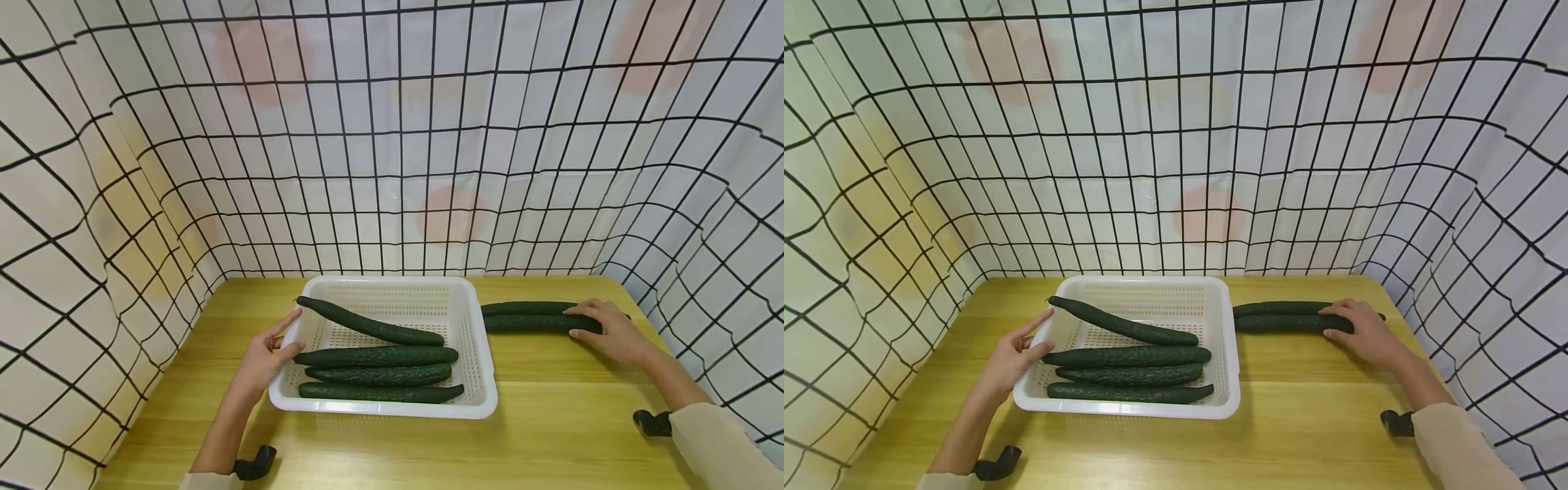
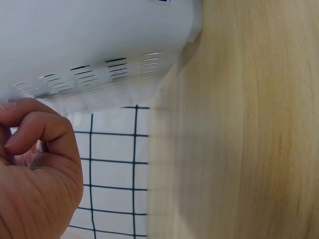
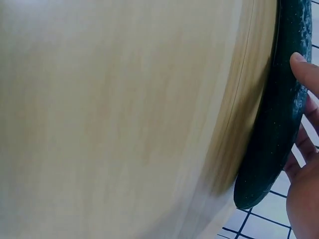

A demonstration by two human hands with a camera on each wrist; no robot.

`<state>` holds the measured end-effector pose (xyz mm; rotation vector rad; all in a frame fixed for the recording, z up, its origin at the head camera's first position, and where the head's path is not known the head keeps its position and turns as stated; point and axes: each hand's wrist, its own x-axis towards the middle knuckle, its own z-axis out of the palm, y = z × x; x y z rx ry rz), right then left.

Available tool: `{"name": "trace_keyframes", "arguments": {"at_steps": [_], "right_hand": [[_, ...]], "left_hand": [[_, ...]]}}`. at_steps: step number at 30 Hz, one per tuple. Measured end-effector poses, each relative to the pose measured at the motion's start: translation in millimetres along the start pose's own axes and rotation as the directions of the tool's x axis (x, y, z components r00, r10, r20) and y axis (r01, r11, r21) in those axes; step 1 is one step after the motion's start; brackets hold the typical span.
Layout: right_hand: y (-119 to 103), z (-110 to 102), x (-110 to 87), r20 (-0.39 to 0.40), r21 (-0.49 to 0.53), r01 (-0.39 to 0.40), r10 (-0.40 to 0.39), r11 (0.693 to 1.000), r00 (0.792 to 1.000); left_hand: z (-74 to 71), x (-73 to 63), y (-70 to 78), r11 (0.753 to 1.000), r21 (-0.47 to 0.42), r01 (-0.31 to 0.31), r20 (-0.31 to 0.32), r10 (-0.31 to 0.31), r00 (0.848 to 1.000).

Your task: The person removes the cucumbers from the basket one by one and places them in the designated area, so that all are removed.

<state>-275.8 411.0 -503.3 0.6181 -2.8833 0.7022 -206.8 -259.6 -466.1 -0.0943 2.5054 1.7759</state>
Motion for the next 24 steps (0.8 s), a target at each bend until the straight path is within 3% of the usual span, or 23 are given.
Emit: {"name": "trace_keyframes", "arguments": {"at_steps": [6, 11, 24], "right_hand": [[-2.7, -2.8, 2.6, -0.005, 0.046, -0.041, 0.041, 0.998, 0.999], [-17.4, -7.1, 11.1, -0.048, 0.048, -0.021, 0.024, 0.999, 0.999], [-103.4, -8.5, 52.0, -0.156, 0.118, 0.1, -0.081, 0.988, 0.985]], "left_hand": [[-0.1, -0.6, 1.2, 1.0, -0.008, -0.004, 0.008, 0.004, 1.0], [-0.8, -0.9, 1.3, 1.0, -0.017, -0.009, 0.013, 0.009, 1.0], [-1.2, -1.7, 2.8, 1.0, -0.005, -0.016, 0.015, 0.016, 1.0]]}}
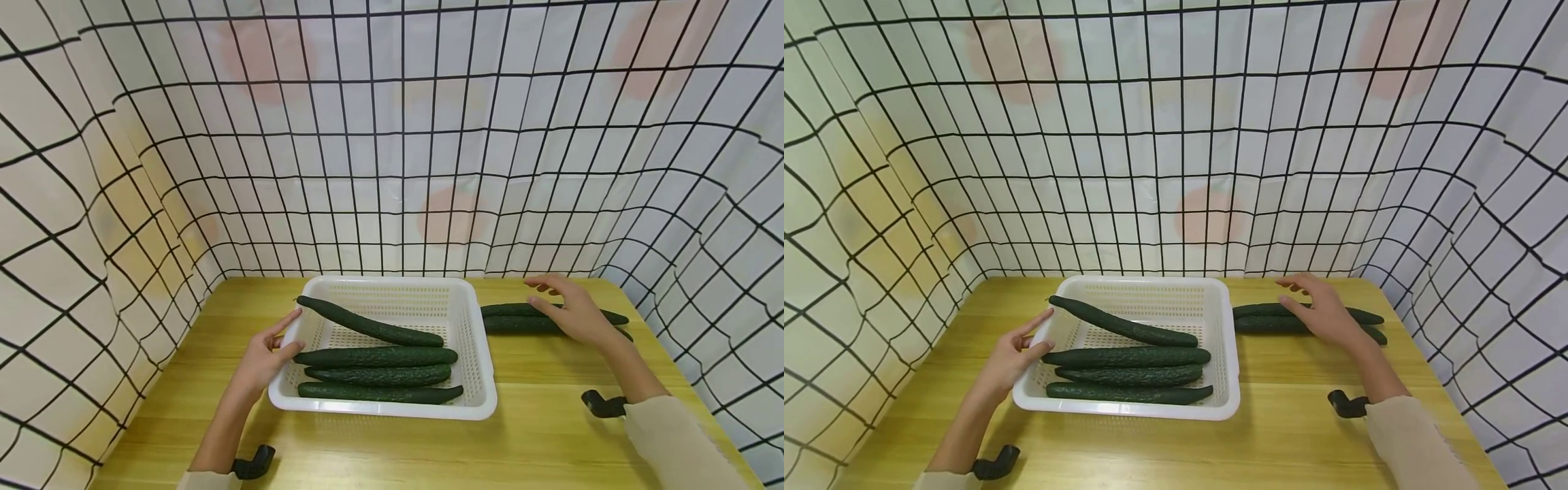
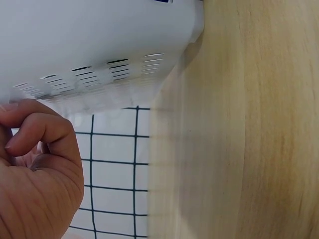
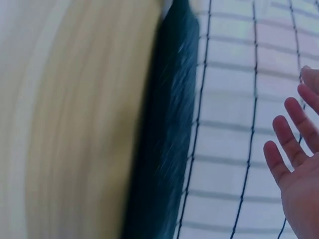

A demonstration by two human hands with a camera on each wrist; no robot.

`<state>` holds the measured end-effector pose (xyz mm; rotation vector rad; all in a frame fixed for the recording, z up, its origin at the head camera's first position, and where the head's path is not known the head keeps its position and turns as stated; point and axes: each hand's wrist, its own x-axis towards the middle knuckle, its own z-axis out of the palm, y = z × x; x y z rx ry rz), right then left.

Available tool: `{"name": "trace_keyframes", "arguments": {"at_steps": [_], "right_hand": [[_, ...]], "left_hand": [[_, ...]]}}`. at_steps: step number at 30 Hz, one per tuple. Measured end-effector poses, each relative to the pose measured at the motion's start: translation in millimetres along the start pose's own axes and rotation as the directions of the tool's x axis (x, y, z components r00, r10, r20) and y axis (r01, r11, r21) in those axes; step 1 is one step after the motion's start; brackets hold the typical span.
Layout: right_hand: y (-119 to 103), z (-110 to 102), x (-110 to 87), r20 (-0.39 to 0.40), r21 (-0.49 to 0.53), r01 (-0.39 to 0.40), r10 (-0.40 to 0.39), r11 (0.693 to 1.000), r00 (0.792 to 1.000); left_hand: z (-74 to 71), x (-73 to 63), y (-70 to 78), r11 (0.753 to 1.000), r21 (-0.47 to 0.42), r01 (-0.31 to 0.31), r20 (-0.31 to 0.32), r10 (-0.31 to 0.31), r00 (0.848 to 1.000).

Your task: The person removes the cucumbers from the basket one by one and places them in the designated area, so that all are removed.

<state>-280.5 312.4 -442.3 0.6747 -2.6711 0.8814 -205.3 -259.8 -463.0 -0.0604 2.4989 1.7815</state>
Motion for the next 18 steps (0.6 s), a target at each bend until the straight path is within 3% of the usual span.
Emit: {"name": "trace_keyframes", "arguments": {"at_steps": [8, 18], "right_hand": [[-38.9, 25.4, 24.7, 0.034, 0.078, 0.062, -0.065, 0.995, 0.997], [-80.5, 51.2, 47.2, 0.083, 0.253, 0.055, -0.079, 0.966, 0.993]], "left_hand": [[-0.1, 2.1, -0.9, 1.0, 0.003, 0.004, 0.002, -0.004, 1.0], [0.0, 1.1, 0.6, 1.0, 0.016, 0.0, 0.004, 0.0, 1.0]]}}
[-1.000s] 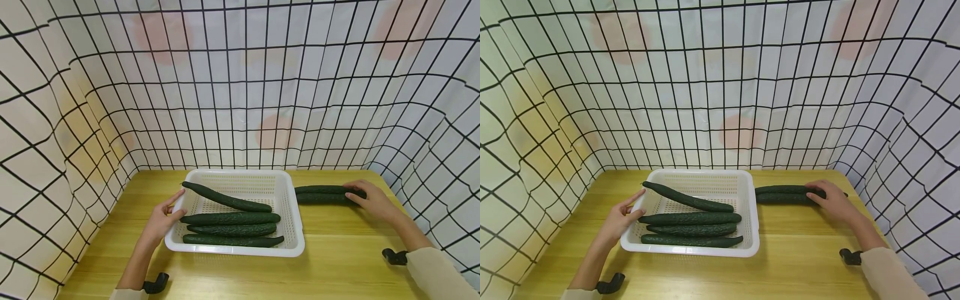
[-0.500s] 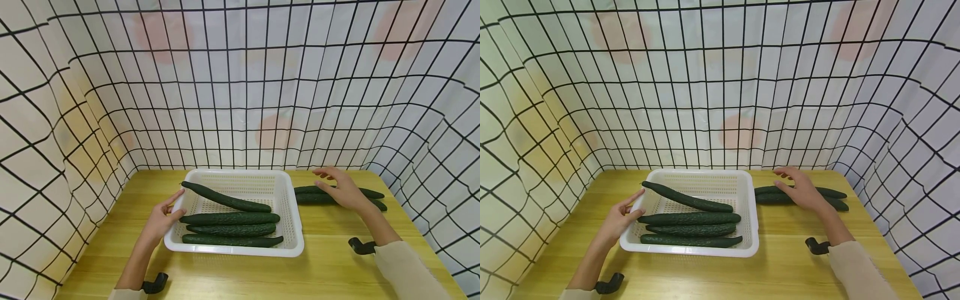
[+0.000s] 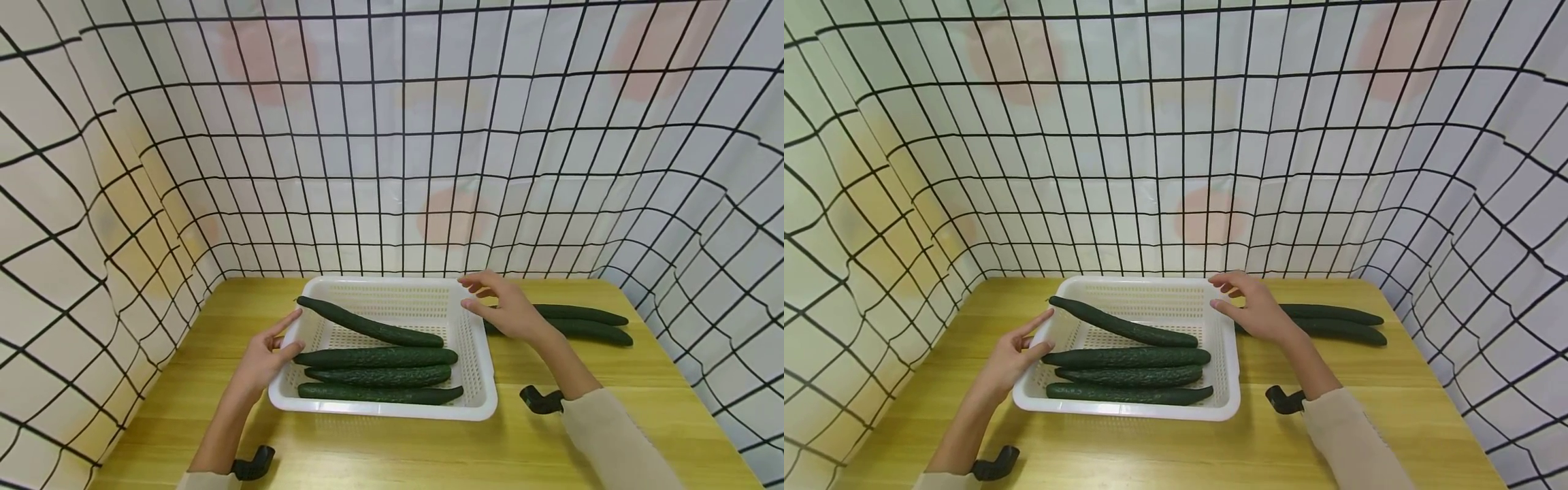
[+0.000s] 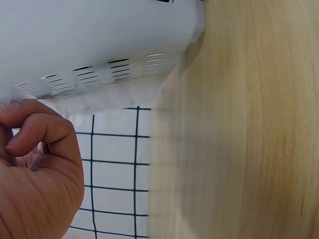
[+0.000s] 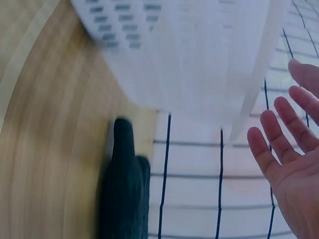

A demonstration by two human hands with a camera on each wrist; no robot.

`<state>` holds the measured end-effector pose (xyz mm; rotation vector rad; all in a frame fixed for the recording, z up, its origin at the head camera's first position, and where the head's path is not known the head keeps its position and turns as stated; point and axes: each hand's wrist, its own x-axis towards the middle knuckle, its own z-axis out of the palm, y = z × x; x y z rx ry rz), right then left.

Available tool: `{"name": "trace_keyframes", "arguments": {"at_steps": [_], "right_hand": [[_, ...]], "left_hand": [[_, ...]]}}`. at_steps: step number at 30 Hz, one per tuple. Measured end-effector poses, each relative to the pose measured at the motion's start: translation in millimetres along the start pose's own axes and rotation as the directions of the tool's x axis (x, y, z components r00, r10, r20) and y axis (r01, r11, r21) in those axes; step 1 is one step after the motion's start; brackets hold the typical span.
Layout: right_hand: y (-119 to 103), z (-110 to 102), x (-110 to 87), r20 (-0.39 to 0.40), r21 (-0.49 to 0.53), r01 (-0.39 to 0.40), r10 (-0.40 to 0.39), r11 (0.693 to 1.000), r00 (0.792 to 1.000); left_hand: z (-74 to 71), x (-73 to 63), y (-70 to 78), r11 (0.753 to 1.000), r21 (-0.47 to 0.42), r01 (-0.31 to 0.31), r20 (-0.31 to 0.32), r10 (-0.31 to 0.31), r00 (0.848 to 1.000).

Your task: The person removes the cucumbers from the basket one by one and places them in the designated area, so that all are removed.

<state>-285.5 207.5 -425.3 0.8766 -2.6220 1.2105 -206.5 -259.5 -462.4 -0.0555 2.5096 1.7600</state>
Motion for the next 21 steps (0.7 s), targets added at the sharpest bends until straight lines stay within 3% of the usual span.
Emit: {"name": "trace_keyframes", "arguments": {"at_steps": [7, 21], "right_hand": [[-20.8, 21.7, 10.8, 0.076, 0.086, 0.034, -0.04, 0.996, 0.996], [-32.3, 60.0, 33.2, 0.229, 0.104, -0.029, 0.004, 0.994, 0.974]], "left_hand": [[1.9, -2.6, -0.2, 1.0, -0.027, -0.001, -0.012, 0.0, 1.0], [0.6, -1.5, -1.3, 0.999, -0.052, -0.008, 0.005, 0.008, 1.0]]}}
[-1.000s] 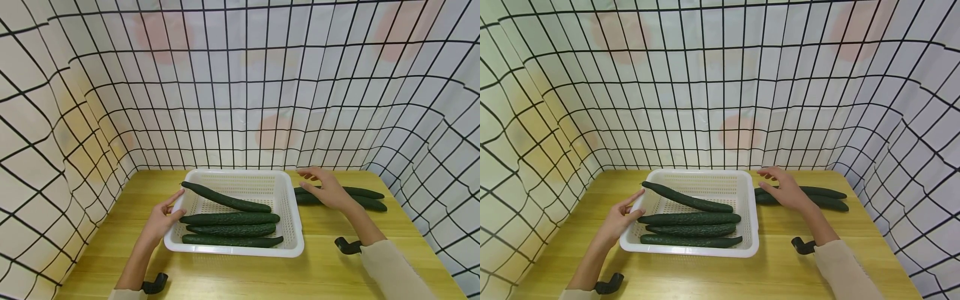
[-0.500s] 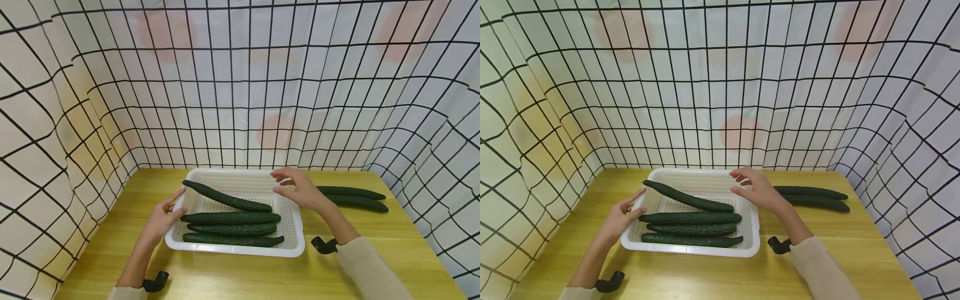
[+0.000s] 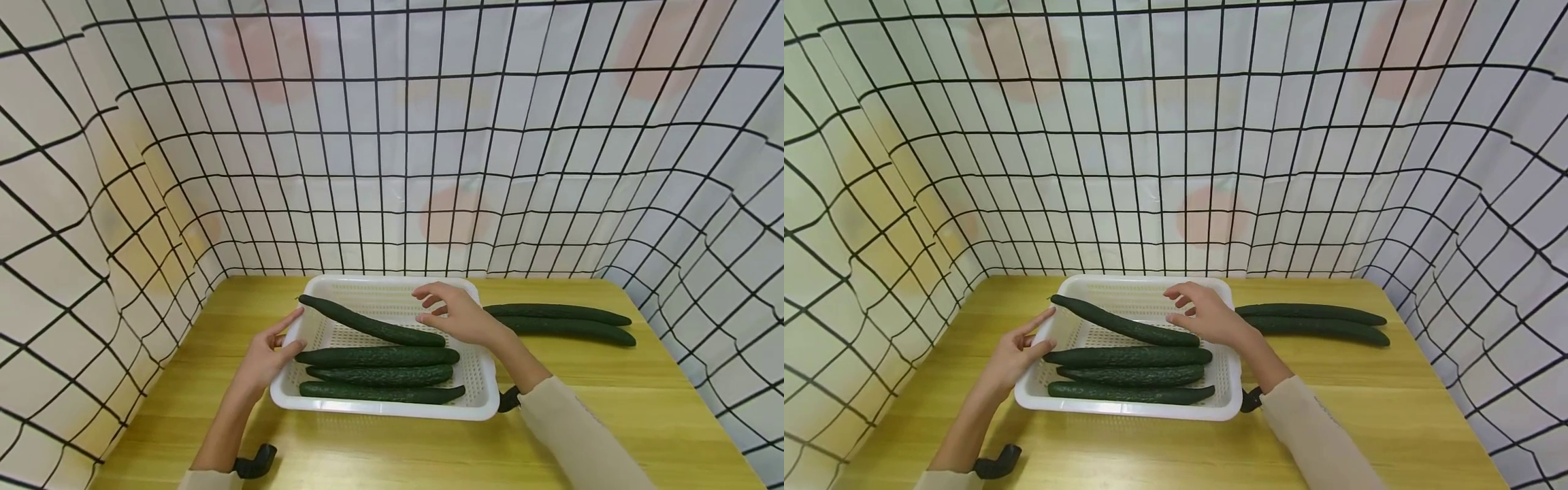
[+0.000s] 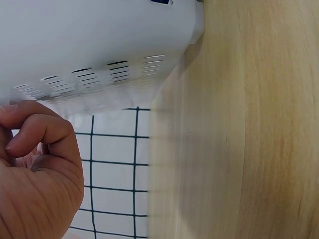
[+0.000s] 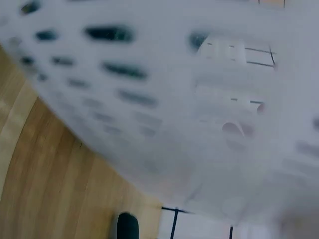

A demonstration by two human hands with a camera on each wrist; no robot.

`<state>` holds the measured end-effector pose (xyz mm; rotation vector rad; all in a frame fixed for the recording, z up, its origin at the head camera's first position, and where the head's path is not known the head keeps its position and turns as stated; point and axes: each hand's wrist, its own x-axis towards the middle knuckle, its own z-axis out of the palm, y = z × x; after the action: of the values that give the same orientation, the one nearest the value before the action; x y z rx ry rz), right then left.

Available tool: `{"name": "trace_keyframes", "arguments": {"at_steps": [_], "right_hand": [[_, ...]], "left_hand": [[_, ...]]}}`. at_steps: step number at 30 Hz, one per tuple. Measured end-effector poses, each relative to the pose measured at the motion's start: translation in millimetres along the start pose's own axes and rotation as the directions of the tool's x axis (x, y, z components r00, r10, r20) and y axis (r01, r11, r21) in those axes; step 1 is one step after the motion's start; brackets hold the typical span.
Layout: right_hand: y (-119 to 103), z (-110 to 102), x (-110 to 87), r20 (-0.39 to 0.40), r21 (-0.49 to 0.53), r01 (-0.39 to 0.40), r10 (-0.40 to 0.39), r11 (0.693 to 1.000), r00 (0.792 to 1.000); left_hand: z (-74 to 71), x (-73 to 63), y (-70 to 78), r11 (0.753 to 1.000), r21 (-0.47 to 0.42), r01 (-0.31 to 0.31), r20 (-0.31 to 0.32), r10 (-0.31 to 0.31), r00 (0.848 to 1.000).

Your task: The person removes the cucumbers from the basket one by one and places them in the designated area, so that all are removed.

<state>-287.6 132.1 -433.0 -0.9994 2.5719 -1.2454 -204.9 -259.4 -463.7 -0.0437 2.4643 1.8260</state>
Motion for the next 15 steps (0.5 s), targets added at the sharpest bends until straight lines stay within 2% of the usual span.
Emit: {"name": "trace_keyframes", "arguments": {"at_steps": [6, 15], "right_hand": [[0.3, 11.3, 12.0, 0.05, -0.029, -0.014, 0.015, 0.999, 0.999], [3.5, 27.7, 19.0, 0.175, -0.181, 0.011, 0.021, 0.983, 0.984]], "left_hand": [[1.0, -0.8, 3.2, 1.0, 0.006, -0.005, 0.004, 0.005, 1.0], [0.4, -0.3, 1.2, 1.0, 0.001, -0.003, -0.005, 0.003, 1.0]]}}
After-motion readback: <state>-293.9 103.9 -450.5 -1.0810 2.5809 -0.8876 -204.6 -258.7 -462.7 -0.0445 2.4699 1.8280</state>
